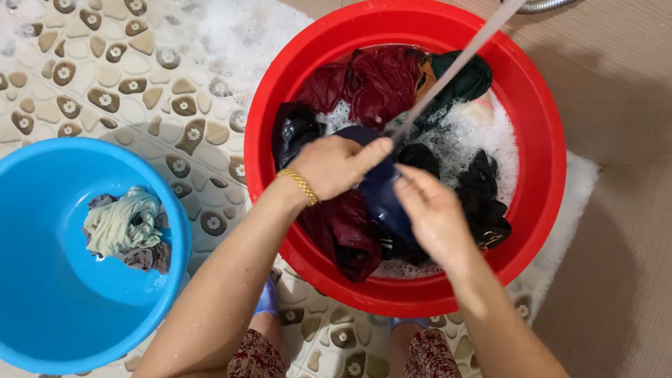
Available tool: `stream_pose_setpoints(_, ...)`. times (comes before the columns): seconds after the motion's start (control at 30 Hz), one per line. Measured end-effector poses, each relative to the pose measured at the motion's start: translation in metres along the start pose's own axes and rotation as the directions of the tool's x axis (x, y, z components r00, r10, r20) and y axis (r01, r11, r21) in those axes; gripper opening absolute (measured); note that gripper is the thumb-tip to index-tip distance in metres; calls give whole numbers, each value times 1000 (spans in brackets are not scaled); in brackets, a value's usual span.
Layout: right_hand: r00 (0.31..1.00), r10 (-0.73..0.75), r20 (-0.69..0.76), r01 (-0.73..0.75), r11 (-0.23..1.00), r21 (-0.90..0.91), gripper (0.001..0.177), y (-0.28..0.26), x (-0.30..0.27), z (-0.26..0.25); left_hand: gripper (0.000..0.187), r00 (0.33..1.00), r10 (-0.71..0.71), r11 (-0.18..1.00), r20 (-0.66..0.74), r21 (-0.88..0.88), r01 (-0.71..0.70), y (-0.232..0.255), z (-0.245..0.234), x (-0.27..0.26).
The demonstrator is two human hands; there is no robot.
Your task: The person is hand-washing various pieces of clothing in a bucket of soapy water.
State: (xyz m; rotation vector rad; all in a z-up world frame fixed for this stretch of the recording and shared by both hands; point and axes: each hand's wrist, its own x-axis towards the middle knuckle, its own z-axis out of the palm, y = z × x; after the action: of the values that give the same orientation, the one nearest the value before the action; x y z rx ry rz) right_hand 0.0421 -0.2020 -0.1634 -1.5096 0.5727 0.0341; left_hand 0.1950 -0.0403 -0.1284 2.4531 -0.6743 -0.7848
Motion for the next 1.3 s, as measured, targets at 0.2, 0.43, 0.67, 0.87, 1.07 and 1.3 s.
stream_pose_setpoints(0.2,842,-380,384,499,819,-283,33,-17,-20,-4,52,969,244,926,37,-304,-222,-9,37,16)
stream_pose_setpoints(0.43,662,-592,458,704,701,-111,28,-101,25,-33,17,733,628,722,260,-547,-424,26,-29,-20)
stream_pose_setpoints(0.67,831,-113,545,-12,975,221,42,-14,76,-65,23,825,504,779,255,-547,-306,-3,-50,-2)
stream_pose_setpoints(0.87,972,16,236,27,984,-177,25,-26,83,-47,31,968,180,887,174,-455,-83,-80,33,69)
stream_pose_setpoints(1.07,956,-285,-71,146,670,-728,31,4,118,4,26,988,33,571,-148,-809,-140,-76,100,101)
stream_pose_setpoints(1.3,998,54,-37,-44,138,-990,27,116,182,12,36,933,-257,961,-252,31,274,-96,190,131)
